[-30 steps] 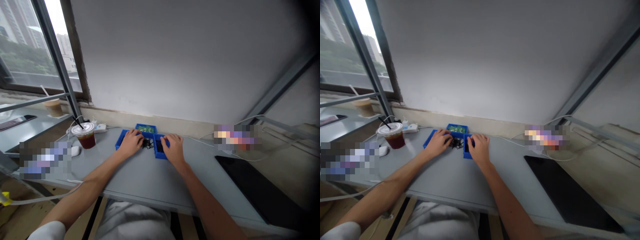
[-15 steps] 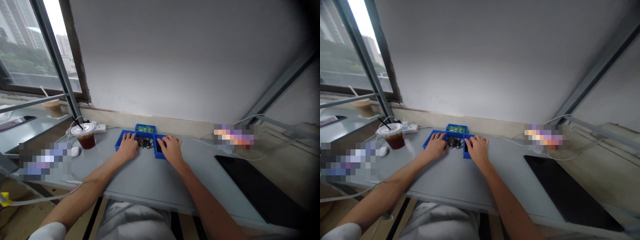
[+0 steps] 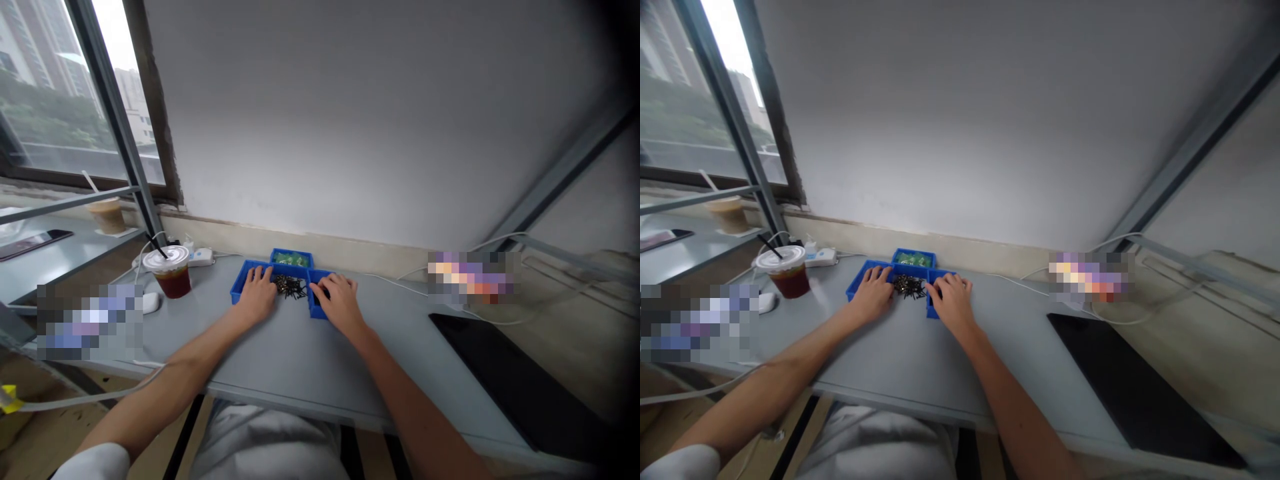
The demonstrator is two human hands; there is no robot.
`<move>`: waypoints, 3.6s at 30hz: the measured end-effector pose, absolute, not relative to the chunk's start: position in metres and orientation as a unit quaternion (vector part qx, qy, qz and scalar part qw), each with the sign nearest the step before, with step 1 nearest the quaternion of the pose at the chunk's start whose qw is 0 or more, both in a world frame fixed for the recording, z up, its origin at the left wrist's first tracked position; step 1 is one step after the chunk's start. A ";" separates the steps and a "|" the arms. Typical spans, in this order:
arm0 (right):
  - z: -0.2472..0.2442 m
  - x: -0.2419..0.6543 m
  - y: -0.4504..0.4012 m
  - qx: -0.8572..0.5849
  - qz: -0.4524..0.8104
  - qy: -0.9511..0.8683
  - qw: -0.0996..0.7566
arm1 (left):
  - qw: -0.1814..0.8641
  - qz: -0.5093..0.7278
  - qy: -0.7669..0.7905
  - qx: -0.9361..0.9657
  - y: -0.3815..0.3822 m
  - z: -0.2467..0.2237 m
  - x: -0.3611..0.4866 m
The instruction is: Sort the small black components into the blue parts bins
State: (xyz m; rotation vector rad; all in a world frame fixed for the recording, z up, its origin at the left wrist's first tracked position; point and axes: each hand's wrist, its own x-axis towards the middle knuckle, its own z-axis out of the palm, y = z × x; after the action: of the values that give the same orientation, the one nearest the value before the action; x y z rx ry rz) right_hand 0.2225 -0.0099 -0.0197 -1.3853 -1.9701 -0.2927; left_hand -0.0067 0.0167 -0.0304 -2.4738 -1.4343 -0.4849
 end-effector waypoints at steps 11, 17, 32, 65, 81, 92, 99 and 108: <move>-0.007 0.212 -0.021 -0.426 -0.056 -0.835 0.345 | 0.090 -0.212 -0.406 -0.884 0.013 -0.013 0.003; -0.007 0.209 -0.023 -0.400 -0.048 -0.853 0.333 | 0.036 -0.271 -0.329 -0.904 0.006 -0.003 0.012; -0.010 0.212 -0.020 -0.350 -0.072 -0.844 0.399 | -0.050 -0.361 -0.293 -0.884 0.005 -0.002 0.012; -0.006 0.218 -0.019 -0.312 -0.015 -0.859 0.405 | -0.080 -0.352 -0.323 -0.875 0.004 0.000 0.011; -0.008 0.218 -0.019 -0.329 -0.014 -0.854 0.401 | -0.089 -0.349 -0.328 -0.873 0.004 -0.001 0.011; -0.009 0.213 -0.021 -0.325 0.000 -0.839 0.435 | -0.095 -0.363 -0.317 -0.871 0.003 -0.001 0.012; -0.003 0.216 -0.021 -0.323 -0.029 -0.822 0.469 | -0.088 -0.320 -0.287 -0.899 -0.002 0.003 0.015; -0.003 0.215 -0.021 -0.299 -0.028 -0.833 0.464 | -0.051 -0.312 -0.295 -0.902 -0.001 -0.001 0.014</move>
State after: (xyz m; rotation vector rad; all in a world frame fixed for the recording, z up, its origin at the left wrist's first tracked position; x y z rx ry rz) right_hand 0.2152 -0.0213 -0.0028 -0.7340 -2.0475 -0.0683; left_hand 0.0145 -0.0006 -0.0006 -2.9281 -0.9568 -1.0142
